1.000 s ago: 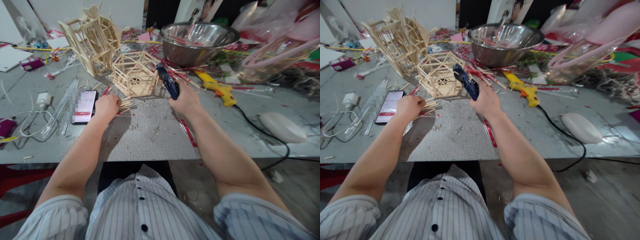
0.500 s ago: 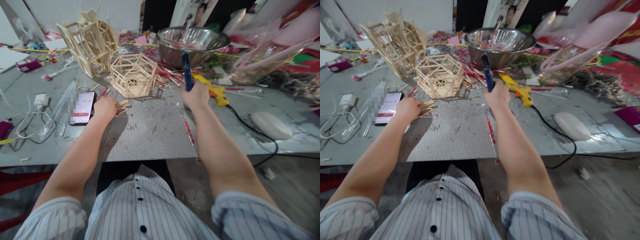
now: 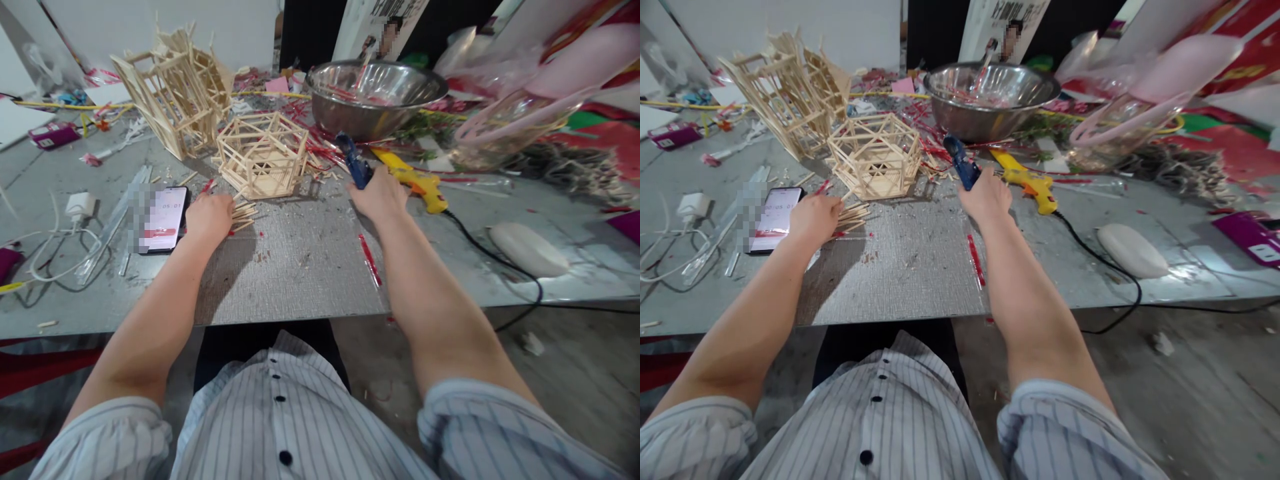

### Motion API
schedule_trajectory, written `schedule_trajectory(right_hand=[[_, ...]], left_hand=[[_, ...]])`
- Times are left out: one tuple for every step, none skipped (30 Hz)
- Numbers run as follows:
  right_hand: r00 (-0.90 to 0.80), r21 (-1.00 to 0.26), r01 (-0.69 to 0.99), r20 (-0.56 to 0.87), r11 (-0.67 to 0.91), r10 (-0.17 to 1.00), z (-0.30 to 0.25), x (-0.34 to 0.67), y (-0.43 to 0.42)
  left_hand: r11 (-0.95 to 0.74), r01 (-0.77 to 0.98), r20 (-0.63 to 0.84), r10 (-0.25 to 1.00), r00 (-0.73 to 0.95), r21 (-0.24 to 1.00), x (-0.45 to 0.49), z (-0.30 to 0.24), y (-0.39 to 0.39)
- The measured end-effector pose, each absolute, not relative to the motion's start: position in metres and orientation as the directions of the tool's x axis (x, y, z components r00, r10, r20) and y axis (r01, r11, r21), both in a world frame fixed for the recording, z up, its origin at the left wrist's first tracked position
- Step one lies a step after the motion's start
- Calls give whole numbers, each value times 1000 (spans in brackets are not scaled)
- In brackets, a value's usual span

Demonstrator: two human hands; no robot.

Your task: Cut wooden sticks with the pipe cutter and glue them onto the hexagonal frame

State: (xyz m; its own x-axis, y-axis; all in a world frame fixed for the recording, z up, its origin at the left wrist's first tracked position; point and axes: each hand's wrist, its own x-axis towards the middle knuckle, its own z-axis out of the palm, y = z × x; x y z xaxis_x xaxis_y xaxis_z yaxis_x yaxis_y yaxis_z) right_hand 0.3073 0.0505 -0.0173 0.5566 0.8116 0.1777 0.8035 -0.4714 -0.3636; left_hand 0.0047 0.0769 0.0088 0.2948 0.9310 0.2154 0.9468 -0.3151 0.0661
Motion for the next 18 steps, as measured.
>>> schedule_trajectory(right_hand=[[546, -340, 813, 167, -472, 821, -19, 308, 51], [537, -316, 822, 157, -473, 829, -21, 308, 52], [531, -291, 830, 151, -476, 834, -23, 309, 53], [526, -268, 836, 145, -479, 838, -24, 309, 53], [524, -244, 841, 139, -484, 840, -25, 309, 53], [521, -219, 845, 131, -488, 844, -27, 308, 53], [518, -194, 849, 123, -491, 847, -28, 308, 53], [513, -170, 854, 113, -492, 851, -29, 307, 53], [509, -147, 858, 103, -493, 855, -31, 307, 53], [506, -128, 860, 95, -493, 858, -32, 306, 53], [503, -112, 862, 88, -494, 860, -32, 304, 53], [501, -101, 864, 80, -493, 862, -33, 303, 54], [502, -96, 864, 68, -495, 862, -33, 301, 54], [504, -96, 862, 53, -498, 862, -32, 299, 54], [504, -99, 861, 36, -498, 863, -32, 297, 53], [500, -103, 862, 16, -496, 866, -31, 295, 53], [496, -107, 863, -2, -493, 868, -30, 293, 53], [489, -111, 866, -13, -487, 872, -30, 292, 52]], left_hand=[[-336, 936, 271, 915, 299, 101, 4, 8, 77], [-362, 922, 317, 898, 305, 137, 4, 7, 77], [-386, 906, 351, 883, 311, 171, 5, 7, 77], [-407, 891, 368, 874, 317, 200, 5, 6, 76], [-425, 877, 374, 869, 325, 224, 6, 6, 76], [-441, 864, 370, 865, 338, 243, 7, 5, 75], [-458, 851, 362, 862, 354, 258, 8, 4, 74], [-477, 836, 351, 858, 375, 272, 9, 3, 73], [-499, 819, 341, 851, 400, 284, 11, 2, 72], [-523, 800, 330, 841, 429, 293, 12, 1, 71], [-547, 783, 321, 829, 458, 297, 13, 0, 71], [-567, 768, 312, 818, 483, 297, 14, -1, 70], [-581, 759, 305, 809, 502, 294, 14, -1, 70], [-592, 752, 296, 802, 518, 289, 15, -1, 69], [-598, 749, 289, 798, 528, 285, 16, -1, 69], [-601, 747, 282, 797, 534, 284, 16, -1, 68], [-601, 746, 279, 797, 536, 286, 16, -1, 68], [-604, 743, 277, 795, 539, 288, 16, -1, 67]])
